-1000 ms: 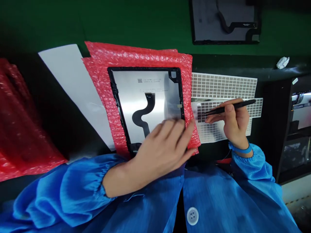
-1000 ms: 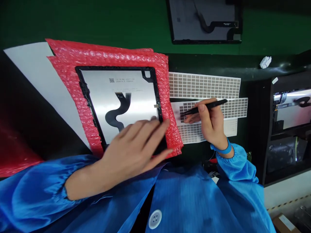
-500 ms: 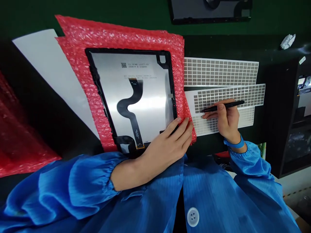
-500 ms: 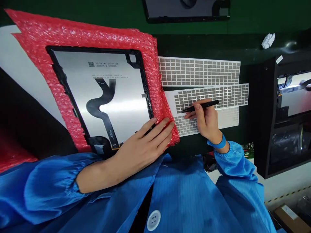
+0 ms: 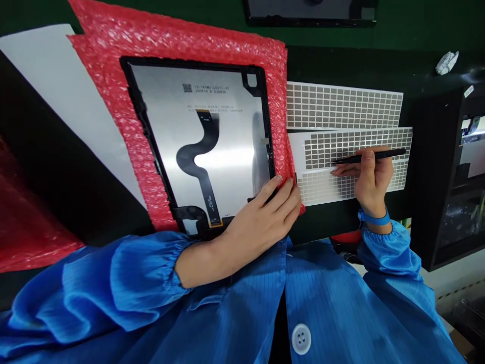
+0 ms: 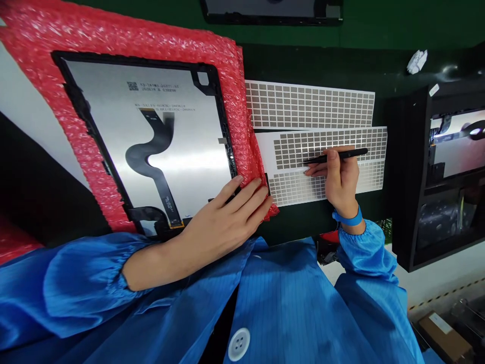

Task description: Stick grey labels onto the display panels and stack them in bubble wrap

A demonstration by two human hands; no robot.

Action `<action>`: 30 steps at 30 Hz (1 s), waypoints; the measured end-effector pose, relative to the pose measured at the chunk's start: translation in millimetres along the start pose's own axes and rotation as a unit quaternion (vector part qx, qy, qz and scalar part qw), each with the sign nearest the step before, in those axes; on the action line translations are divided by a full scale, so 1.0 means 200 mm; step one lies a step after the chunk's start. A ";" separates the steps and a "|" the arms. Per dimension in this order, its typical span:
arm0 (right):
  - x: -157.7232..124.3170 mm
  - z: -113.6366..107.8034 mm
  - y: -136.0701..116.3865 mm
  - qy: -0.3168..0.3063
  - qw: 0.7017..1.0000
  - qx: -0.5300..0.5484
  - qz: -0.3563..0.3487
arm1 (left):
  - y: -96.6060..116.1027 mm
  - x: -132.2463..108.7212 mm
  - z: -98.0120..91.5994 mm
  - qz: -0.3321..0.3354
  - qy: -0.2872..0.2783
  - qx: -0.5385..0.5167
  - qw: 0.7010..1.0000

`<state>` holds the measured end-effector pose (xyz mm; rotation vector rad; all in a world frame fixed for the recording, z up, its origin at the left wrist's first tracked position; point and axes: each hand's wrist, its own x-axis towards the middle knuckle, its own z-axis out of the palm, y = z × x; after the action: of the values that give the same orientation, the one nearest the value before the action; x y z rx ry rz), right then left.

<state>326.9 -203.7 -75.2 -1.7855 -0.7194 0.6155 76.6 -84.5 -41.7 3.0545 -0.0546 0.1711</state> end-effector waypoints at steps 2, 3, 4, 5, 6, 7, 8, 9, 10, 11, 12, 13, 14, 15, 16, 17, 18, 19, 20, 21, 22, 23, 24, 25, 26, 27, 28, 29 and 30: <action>-0.01 0.00 0.00 0.014 1.000 0.003 -0.017 | 0.00 -0.01 0.01 0.004 0.002 -0.003 1.000; -0.02 0.00 -0.01 0.017 1.000 0.006 -0.025 | 0.01 -0.02 0.02 0.005 0.000 -0.006 1.000; -0.03 0.01 -0.01 0.015 0.999 0.010 -0.031 | 0.01 -0.02 0.02 0.005 -0.002 -0.010 1.000; -0.05 0.03 -0.02 0.005 0.999 0.014 -0.035 | 0.01 -0.03 0.03 0.005 -0.004 -0.015 1.000; -0.06 0.05 -0.02 -0.015 0.999 0.016 -0.036 | 0.01 -0.03 0.03 0.005 -0.005 -0.020 1.000; -0.08 0.07 -0.03 -0.044 0.998 0.018 -0.037 | 0.02 -0.03 0.03 0.003 -0.007 -0.025 1.000; -0.10 0.08 -0.03 -0.076 0.996 0.019 -0.040 | 0.02 -0.02 0.03 0.000 -0.008 -0.028 1.000; -0.11 0.10 -0.03 -0.107 0.993 0.019 -0.044 | 0.02 -0.02 0.03 -0.004 -0.009 -0.029 1.000; -0.11 0.11 -0.02 -0.131 0.990 0.019 -0.047 | 0.02 -0.01 0.02 -0.006 -0.009 -0.028 1.000; -0.11 0.12 -0.02 -0.149 0.987 0.018 -0.050 | 0.02 -0.01 0.02 -0.008 -0.008 -0.024 1.000; -0.11 0.13 -0.01 -0.157 0.986 0.016 -0.053 | 0.02 -0.01 0.02 -0.007 -0.006 -0.020 1.000; -0.11 0.13 0.00 -0.161 0.986 0.012 -0.052 | 0.02 0.00 0.02 -0.004 -0.005 -0.015 1.000; -0.11 0.13 0.00 -0.161 0.986 0.006 -0.050 | 0.02 0.00 0.02 -0.001 -0.002 -0.009 1.000; -0.10 0.13 0.00 -0.161 0.986 0.001 -0.047 | 0.02 0.00 0.02 0.002 -0.001 -0.005 1.000; -0.10 0.13 0.00 -0.162 0.986 -0.005 -0.045 | 0.02 0.00 0.02 0.002 0.000 -0.001 1.000; -0.10 0.13 -0.01 -0.163 0.986 -0.011 -0.043 | 0.02 0.00 0.03 0.002 0.000 0.002 1.000; -0.10 0.13 -0.01 -0.164 0.985 -0.016 -0.041 | 0.02 0.00 0.03 0.001 0.000 0.003 1.000; -0.10 0.13 -0.02 -0.166 0.985 -0.021 -0.039 | 0.02 0.00 0.03 0.000 0.002 0.003 1.000; -0.09 0.12 -0.03 -0.166 0.985 -0.026 -0.038 | 0.02 0.00 0.03 0.000 0.005 0.002 1.000; -0.09 0.12 -0.03 -0.166 0.985 -0.031 -0.037 | 0.02 0.00 0.04 0.000 0.008 0.000 1.000; -0.09 0.13 -0.04 -0.165 0.985 -0.036 -0.035 | 0.02 0.00 0.04 -0.001 0.011 -0.001 1.000; -0.09 0.13 -0.04 -0.164 0.985 -0.040 -0.032 | 0.02 0.00 0.04 -0.001 0.012 -0.001 1.000; -0.09 0.13 -0.04 -0.162 0.985 -0.043 -0.029 | 0.02 0.00 0.03 -0.002 0.014 -0.001 1.000; -0.09 0.13 -0.05 -0.160 0.986 -0.042 -0.023 | 0.02 0.00 0.03 -0.002 0.014 0.000 1.000; -0.09 0.14 -0.05 -0.157 0.987 -0.039 -0.014 | 0.02 0.00 0.03 -0.002 0.012 0.001 1.000; -0.08 0.14 -0.05 -0.154 0.988 -0.029 -0.002 | 0.01 0.01 0.03 -0.002 0.011 0.001 1.000; -0.08 0.14 -0.05 -0.150 0.989 -0.014 0.011 | 0.01 0.01 0.03 -0.002 0.009 0.000 1.000; -0.07 0.15 -0.05 -0.144 0.989 0.004 0.025 | 0.01 0.01 0.03 -0.002 0.006 -0.002 1.000; -0.07 0.15 -0.05 -0.135 0.990 0.024 0.038 | 0.02 0.02 0.03 -0.003 0.003 -0.007 1.000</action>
<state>294.8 -191.8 -73.1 -1.7085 -0.8142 0.9300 80.4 -88.4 -47.9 3.0401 -0.0463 0.1782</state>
